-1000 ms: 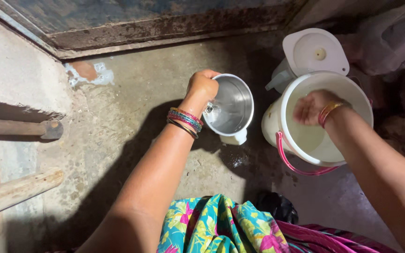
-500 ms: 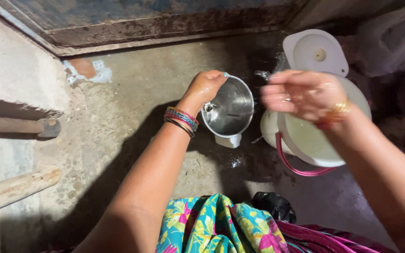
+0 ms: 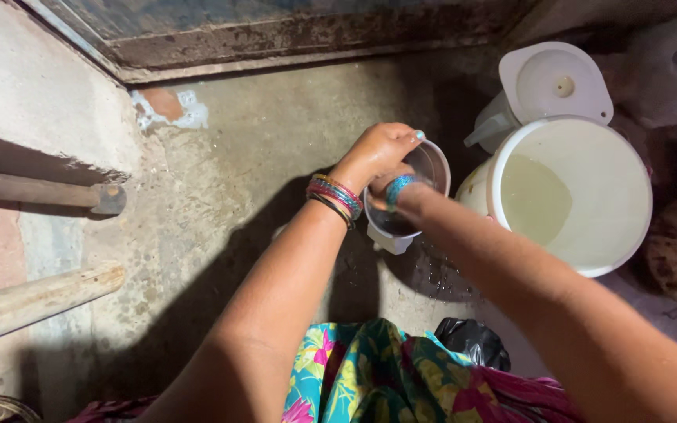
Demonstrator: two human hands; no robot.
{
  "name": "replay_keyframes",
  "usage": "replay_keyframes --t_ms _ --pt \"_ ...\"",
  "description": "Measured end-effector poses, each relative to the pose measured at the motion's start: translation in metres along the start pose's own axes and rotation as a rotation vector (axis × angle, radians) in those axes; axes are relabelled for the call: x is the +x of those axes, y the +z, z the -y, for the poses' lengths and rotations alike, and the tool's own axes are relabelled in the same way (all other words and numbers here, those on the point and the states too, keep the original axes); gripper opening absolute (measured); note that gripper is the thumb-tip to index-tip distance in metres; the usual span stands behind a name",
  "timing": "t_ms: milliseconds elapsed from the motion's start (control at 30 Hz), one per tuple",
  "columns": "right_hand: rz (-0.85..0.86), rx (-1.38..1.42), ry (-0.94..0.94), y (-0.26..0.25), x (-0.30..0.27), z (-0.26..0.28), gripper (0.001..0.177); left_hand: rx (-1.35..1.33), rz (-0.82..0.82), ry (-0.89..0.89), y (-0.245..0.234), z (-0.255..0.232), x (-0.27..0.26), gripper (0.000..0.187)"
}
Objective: The person washes a metal blender jar by hand using a sponge and water from a nearby bucket. They scrub the interior and exterior, rinse repeatedly, and inspect the jar throughout the process.
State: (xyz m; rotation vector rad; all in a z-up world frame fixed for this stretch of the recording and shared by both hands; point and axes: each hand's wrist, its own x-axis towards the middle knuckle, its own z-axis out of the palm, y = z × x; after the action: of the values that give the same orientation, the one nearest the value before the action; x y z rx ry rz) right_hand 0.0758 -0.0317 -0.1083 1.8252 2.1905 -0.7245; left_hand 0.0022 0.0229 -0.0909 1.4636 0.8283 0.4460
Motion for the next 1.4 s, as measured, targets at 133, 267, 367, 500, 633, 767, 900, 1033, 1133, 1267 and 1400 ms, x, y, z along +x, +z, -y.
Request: replay_keyframes --t_ms 133,267,367,500,633,767,900,1033,1133,1267,1400 --pt "-0.09 0.062 0.055 0.015 0.01 0.005 0.027 0.031 -0.006 -0.012 0.005 -0.01 0.0 0.032" --pt "-0.084 0.116 0.071 0.015 0.005 0.001 0.028 0.029 0.023 -0.002 -0.006 -0.01 -0.001 0.033" --pt "-0.051 0.191 0.07 0.009 0.003 -0.007 0.029 0.021 0.061 0.026 -0.013 -0.008 0.002 0.033" --pt "0.046 0.346 0.061 0.006 0.006 -0.016 0.03 0.002 0.152 0.023 -0.013 -0.003 0.002 0.031" --pt "-0.011 0.317 0.091 0.01 0.014 -0.007 0.031 0.001 0.102 0.035 -0.016 -0.003 -0.001 0.029" --pt "-0.124 0.228 0.141 0.025 0.012 0.011 0.032 0.017 -0.01 0.059 -0.017 -0.002 -0.003 0.027" --pt "-0.197 0.155 0.165 0.026 0.001 0.021 0.033 -0.072 0.059 0.053 -0.014 -0.004 0.0 0.027" --pt "-0.211 -0.057 0.052 0.017 -0.036 0.004 0.034 0.023 0.169 0.038 -0.009 -0.011 -0.001 0.025" --pt "-0.317 -0.139 0.009 0.021 -0.053 0.003 0.03 -0.023 0.223 -0.005 -0.008 -0.018 -0.009 0.024" --pt "-0.116 0.21 0.094 0.031 -0.028 0.029 0.031 0.03 0.161 0.021 -0.01 -0.028 -0.018 0.022" --pt "-0.115 0.473 0.181 0.041 -0.009 0.041 0.032 0.05 0.094 0.039 -0.005 -0.027 -0.018 0.021"
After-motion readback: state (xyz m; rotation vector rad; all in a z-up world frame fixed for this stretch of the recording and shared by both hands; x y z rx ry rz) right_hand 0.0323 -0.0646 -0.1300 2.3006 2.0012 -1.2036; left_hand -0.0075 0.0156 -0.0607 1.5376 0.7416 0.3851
